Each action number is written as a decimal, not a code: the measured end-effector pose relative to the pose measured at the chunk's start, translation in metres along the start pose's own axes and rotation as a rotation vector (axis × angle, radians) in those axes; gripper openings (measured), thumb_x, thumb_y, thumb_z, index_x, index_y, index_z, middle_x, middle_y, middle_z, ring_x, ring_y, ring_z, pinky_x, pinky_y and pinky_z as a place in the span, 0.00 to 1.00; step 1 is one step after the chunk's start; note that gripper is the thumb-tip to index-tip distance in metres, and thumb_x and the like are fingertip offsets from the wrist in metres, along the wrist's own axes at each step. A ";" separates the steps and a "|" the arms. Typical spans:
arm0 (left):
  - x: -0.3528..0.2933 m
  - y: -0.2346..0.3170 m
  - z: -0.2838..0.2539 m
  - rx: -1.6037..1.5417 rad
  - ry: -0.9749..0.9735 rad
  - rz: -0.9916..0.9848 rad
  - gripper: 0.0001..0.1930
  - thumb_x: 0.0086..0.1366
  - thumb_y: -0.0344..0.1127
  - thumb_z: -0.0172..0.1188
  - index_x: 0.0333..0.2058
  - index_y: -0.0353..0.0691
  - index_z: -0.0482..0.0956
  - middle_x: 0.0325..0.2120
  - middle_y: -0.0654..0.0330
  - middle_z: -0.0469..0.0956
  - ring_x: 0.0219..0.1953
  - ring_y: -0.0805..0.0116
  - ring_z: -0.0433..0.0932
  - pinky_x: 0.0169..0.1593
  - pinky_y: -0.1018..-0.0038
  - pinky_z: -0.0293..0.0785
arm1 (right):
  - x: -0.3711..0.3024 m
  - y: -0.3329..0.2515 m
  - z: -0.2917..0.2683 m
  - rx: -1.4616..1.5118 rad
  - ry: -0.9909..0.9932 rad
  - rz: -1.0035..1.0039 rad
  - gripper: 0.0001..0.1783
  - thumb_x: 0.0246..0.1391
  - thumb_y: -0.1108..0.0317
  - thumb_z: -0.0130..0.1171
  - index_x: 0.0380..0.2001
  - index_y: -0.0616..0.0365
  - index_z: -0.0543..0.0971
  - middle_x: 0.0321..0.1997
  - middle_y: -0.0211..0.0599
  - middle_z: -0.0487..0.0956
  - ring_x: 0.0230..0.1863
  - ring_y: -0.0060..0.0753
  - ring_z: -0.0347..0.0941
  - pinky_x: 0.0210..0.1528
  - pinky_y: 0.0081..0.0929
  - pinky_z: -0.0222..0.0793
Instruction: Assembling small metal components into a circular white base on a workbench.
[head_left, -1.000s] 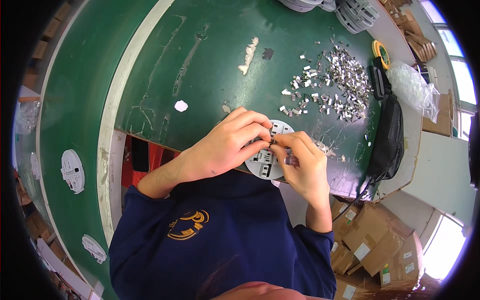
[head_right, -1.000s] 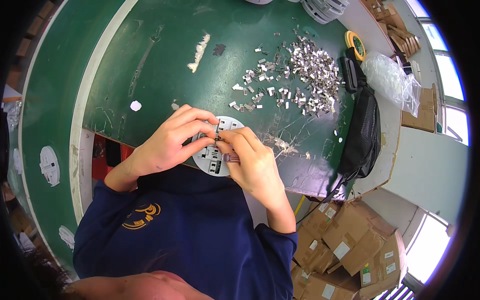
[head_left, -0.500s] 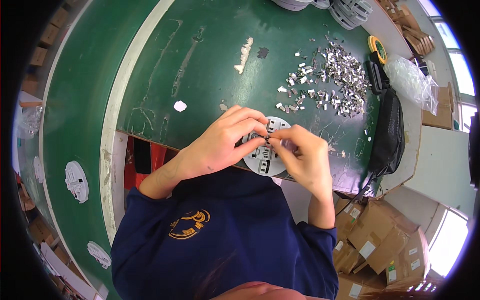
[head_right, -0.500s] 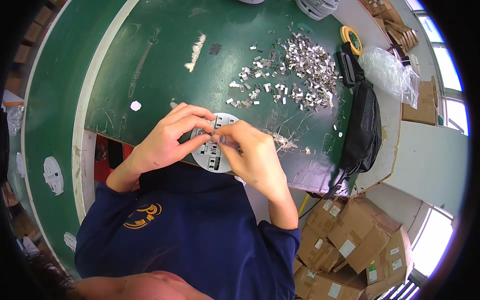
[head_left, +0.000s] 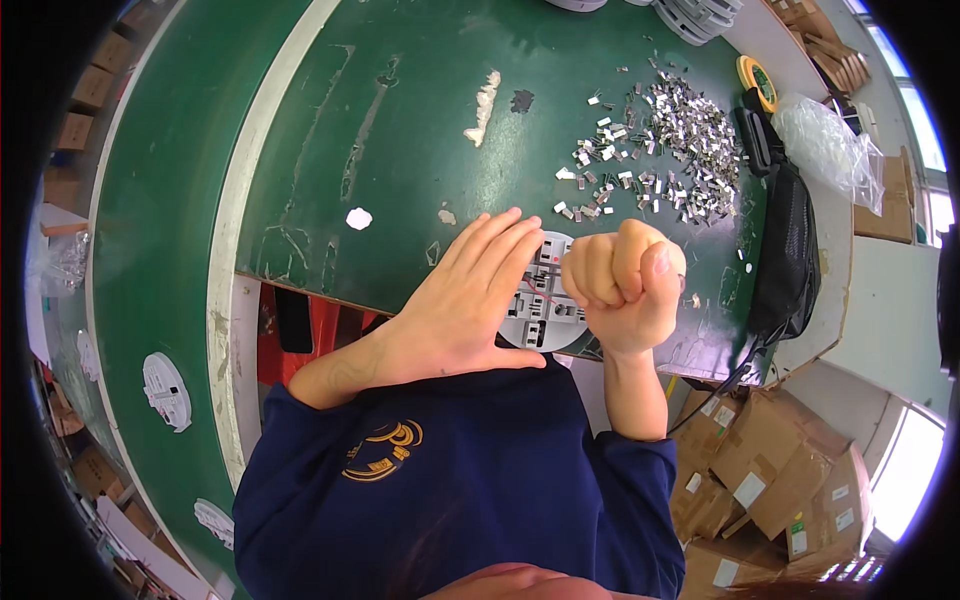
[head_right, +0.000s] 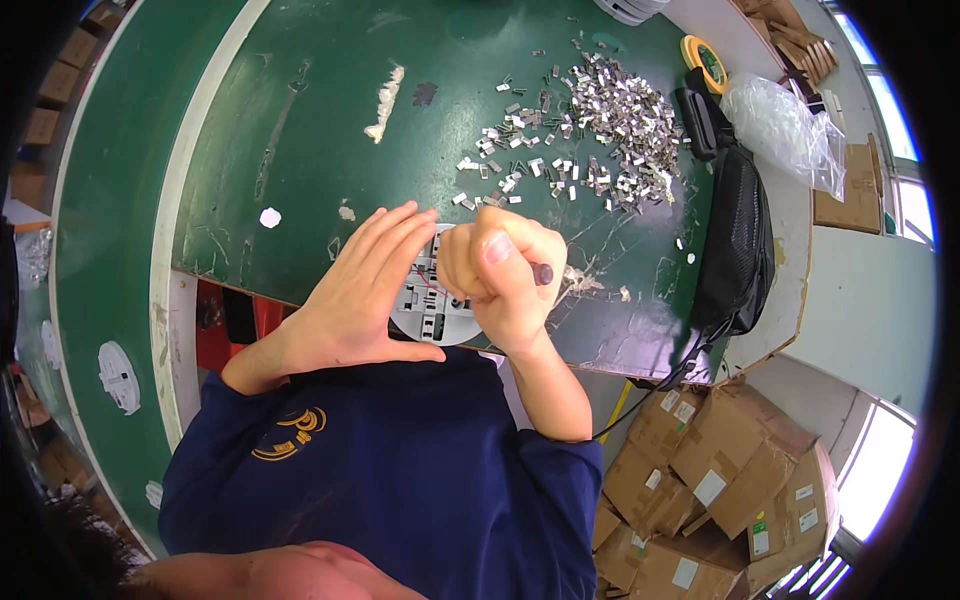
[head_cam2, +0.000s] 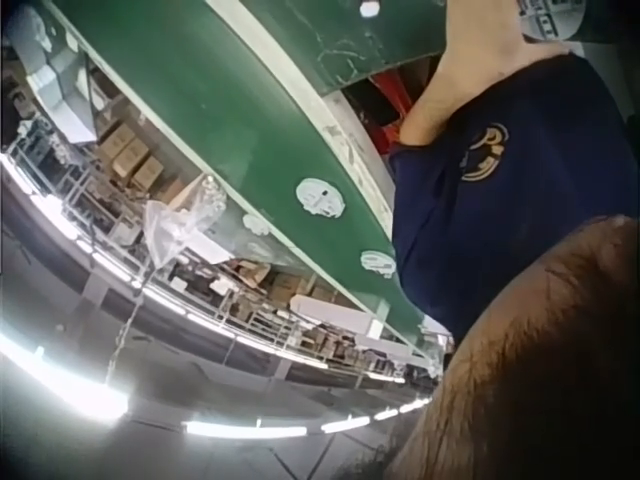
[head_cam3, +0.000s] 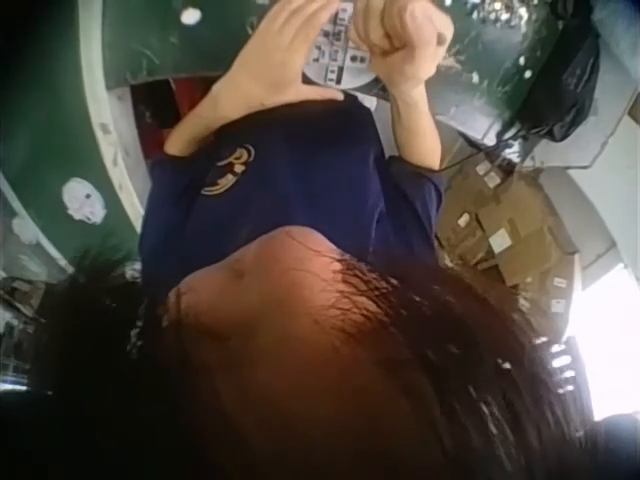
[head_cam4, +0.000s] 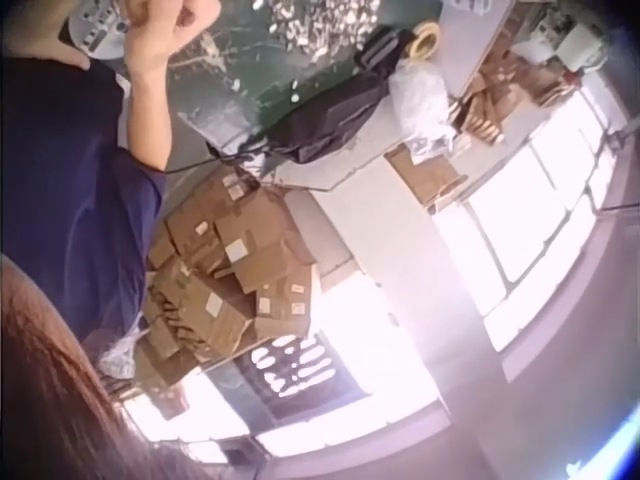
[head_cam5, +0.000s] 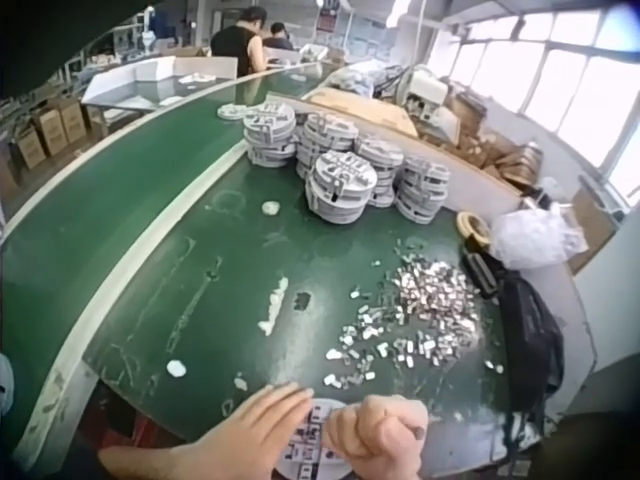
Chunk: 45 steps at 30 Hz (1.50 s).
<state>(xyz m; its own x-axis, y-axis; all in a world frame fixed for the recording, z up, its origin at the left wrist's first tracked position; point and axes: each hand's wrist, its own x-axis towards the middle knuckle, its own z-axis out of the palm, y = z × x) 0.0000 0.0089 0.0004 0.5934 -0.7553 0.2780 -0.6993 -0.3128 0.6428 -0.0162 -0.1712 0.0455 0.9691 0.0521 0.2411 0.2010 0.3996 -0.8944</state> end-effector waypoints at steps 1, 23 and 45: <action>0.000 0.000 0.000 -0.001 -0.002 0.000 0.57 0.49 0.62 0.72 0.64 0.23 0.55 0.66 0.42 0.58 0.69 0.42 0.56 0.71 0.49 0.51 | 0.001 0.001 0.000 0.001 0.002 0.001 0.27 0.70 0.52 0.43 0.16 0.48 0.58 0.10 0.22 0.55 0.13 0.19 0.45 0.15 0.23 0.45; -0.002 -0.001 0.002 0.026 0.026 0.020 0.56 0.49 0.62 0.72 0.62 0.21 0.58 0.62 0.40 0.62 0.68 0.43 0.58 0.71 0.51 0.52 | 0.010 -0.026 -0.023 -0.957 0.120 -0.016 0.09 0.61 0.73 0.57 0.26 0.64 0.76 0.21 0.32 0.70 0.16 0.23 0.60 0.20 0.25 0.55; -0.001 0.001 -0.004 -0.171 0.040 -0.042 0.54 0.53 0.59 0.72 0.65 0.25 0.56 0.67 0.43 0.56 0.71 0.46 0.54 0.72 0.51 0.49 | 0.014 -0.003 -0.038 -1.268 -0.029 0.210 0.07 0.52 0.75 0.65 0.34 0.66 0.80 0.35 0.42 0.78 0.33 0.39 0.77 0.38 0.32 0.71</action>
<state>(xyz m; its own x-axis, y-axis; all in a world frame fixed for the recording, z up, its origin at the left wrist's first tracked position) 0.0007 0.0114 0.0038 0.6384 -0.7191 0.2744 -0.5978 -0.2387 0.7653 0.0020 -0.2067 0.0368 0.9984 0.0336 0.0463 0.0556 -0.7632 -0.6438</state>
